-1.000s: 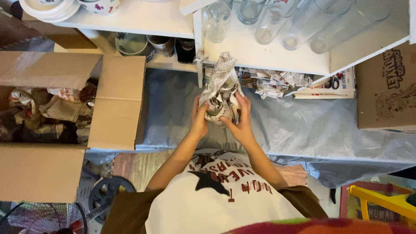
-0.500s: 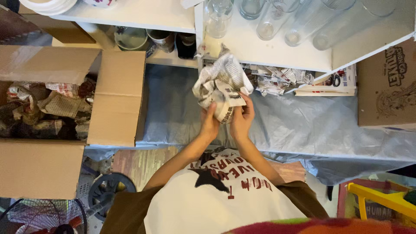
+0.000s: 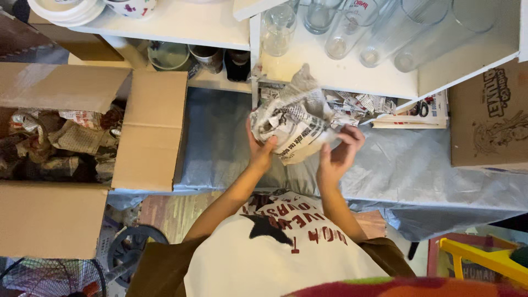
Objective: The person wraps ceramic cups and bowls in sheets of newspaper, crumpling and folding the paper around each item, and places the wrapped pieces into a cardboard box lined with crumpled newspaper. They occasionally reach into the box to reposition wrapped items and take fresh paper from a pile on the shelf.
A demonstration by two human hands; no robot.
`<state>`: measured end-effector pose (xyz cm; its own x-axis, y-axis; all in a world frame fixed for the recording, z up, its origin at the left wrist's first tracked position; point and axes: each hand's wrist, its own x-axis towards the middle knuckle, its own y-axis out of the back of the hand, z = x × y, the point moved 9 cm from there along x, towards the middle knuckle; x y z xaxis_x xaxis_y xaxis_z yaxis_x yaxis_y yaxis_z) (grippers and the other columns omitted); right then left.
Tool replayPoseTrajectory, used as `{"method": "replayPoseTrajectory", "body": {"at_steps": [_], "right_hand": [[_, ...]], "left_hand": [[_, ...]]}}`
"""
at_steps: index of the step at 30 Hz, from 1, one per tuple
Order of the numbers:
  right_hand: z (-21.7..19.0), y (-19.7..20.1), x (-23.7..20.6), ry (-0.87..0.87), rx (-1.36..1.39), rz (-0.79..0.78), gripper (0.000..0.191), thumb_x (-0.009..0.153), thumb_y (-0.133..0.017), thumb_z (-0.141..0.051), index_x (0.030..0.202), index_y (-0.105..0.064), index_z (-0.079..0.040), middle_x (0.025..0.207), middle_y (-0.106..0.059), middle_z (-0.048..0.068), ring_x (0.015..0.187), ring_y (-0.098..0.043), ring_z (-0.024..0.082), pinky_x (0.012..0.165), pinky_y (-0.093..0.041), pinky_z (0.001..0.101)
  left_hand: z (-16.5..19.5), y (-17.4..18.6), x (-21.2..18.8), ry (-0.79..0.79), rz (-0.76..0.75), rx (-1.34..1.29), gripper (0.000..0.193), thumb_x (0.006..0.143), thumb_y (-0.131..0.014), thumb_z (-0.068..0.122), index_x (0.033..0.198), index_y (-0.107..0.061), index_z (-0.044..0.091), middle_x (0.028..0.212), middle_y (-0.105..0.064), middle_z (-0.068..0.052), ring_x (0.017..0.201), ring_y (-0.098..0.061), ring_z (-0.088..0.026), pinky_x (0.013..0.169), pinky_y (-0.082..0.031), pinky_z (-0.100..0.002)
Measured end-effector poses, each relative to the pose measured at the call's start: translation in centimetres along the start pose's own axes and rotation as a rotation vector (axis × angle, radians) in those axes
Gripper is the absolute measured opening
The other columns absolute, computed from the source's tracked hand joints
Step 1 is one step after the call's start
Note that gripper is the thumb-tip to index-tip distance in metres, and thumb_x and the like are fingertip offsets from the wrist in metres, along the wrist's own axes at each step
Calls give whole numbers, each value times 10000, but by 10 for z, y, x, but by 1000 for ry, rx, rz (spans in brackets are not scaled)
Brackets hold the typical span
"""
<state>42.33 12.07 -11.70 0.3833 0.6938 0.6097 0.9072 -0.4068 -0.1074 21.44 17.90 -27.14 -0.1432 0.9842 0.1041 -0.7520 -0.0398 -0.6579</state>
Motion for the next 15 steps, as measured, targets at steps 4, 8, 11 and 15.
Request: {"method": "replayPoseTrajectory", "body": {"at_steps": [4,8,11,15], "right_hand": [[32,-35,-5,-392,133,-469,947,708,-936,-153,1449,-356,-47,1317,-527,133,1283,-537,253,1144,-453,408],[37,-54,-16,-247,8,-587,1052,634,-963,-108,1495,-370,8,1463,-437,131,1356,-484,253,1155,-417,421],[69,-63,-41,-546,179,-608,889,744,-917,-100,1487,-446,25,1400,-576,139,1275,-599,254,1090,-519,399],[76,-53,-44,-338,23,-467,893,730,-901,-54,1457,-383,-9,1339,-597,145,1226,-631,251,1032,-558,374]], "left_hand": [[26,-10,2,-23,-17,65,1125,811,-862,412,1569,-71,155,1483,-409,-126,1376,-460,-273,1163,-408,-438],[36,-25,-2,-138,-90,224,1088,866,-819,414,1611,-73,149,1539,-332,-139,1462,-392,-293,1228,-381,-447],[37,-36,-1,-165,-145,303,1055,897,-812,389,1603,-59,173,1550,-288,-147,1495,-350,-309,1263,-367,-462],[76,-48,9,-368,-183,706,750,885,-838,262,1462,-377,132,1541,-326,-189,1488,-331,-313,1241,-372,-477]]}}
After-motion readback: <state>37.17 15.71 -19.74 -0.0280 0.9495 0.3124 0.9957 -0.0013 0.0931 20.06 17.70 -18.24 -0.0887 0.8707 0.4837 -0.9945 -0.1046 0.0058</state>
